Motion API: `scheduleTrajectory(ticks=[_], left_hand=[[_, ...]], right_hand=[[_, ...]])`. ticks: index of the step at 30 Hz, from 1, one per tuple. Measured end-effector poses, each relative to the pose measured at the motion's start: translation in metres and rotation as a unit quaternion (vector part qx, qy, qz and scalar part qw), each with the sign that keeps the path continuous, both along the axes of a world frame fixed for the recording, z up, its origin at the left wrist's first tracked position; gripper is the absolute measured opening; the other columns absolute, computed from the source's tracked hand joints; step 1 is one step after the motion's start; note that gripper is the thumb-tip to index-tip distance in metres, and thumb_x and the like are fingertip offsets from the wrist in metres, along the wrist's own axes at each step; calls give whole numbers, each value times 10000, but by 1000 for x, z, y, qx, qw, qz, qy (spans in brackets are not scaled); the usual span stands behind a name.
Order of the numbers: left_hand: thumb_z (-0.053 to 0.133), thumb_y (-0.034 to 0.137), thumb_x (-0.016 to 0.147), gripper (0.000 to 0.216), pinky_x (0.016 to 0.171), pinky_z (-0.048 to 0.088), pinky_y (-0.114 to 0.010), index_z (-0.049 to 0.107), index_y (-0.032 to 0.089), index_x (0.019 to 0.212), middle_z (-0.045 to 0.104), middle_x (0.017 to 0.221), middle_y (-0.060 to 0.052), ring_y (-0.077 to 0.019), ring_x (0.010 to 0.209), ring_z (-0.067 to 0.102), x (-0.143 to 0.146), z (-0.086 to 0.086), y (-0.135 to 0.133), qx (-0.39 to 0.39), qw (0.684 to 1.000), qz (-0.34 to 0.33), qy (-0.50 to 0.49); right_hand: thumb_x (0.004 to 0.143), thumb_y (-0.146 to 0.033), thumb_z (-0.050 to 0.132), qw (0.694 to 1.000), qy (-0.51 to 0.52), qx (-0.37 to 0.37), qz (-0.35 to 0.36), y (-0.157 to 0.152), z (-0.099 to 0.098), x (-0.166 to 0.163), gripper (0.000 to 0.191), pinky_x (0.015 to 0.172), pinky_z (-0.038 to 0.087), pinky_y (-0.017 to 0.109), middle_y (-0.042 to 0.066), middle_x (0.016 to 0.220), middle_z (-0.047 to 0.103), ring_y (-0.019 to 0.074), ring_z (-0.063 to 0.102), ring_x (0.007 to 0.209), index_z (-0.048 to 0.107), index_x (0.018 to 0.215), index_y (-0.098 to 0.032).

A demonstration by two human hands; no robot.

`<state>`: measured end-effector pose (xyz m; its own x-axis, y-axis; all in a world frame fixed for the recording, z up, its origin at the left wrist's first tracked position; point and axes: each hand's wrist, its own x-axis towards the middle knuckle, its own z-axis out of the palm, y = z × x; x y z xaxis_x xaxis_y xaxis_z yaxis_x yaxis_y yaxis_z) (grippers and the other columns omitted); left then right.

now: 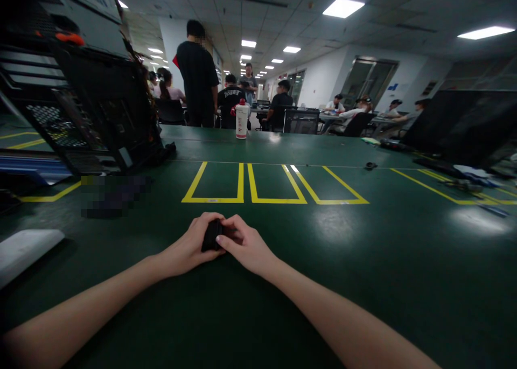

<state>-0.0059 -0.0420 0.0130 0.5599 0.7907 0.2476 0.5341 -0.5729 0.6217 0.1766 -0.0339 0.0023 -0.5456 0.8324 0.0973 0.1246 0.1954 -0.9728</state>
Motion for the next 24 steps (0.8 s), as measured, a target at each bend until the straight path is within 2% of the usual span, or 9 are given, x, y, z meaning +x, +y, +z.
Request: scheduleTrajectory(ticks=[5, 11, 18, 24], left_hand=[[597, 253, 744, 538, 874, 394, -475, 302, 253, 1193, 416, 1172, -83, -273, 1078, 422, 1, 0, 0, 10, 1000, 4, 0], [596, 247, 745, 536, 860, 405, -482, 307, 262, 1197, 425, 1166, -80, -272, 1063, 433, 1, 0, 0, -3, 1000, 2, -11], [577, 239, 758, 525, 858, 409, -472, 293, 263, 1199, 401, 1186, -83, -274, 1086, 414, 0, 0, 0, -6, 1000, 0, -5], [579, 241, 757, 522, 870, 403, -458, 297, 252, 1196, 397, 1185, -80, -269, 1083, 412, 1, 2, 0, -10, 1000, -1, 3]], right_hand=[[820, -290, 475, 1000, 8, 15, -26, 2, -3, -3, 134, 745, 489, 317, 2, 934, 533, 148, 562, 871, 479, 940, -231], [808, -251, 498, 999, 11, -3, -32, 2, -4, -3, 255, 847, 466, 349, 33, 1083, 503, 170, 525, 1008, 460, 1058, -229], [797, -216, 515, 999, 26, -19, 4, -4, 1, -1, 205, 811, 487, 336, 12, 1028, 525, 170, 542, 998, 448, 990, -238], [804, -224, 503, 999, 32, -8, -11, -2, 0, -3, 152, 767, 505, 323, 7, 956, 529, 165, 567, 942, 449, 946, -230]])
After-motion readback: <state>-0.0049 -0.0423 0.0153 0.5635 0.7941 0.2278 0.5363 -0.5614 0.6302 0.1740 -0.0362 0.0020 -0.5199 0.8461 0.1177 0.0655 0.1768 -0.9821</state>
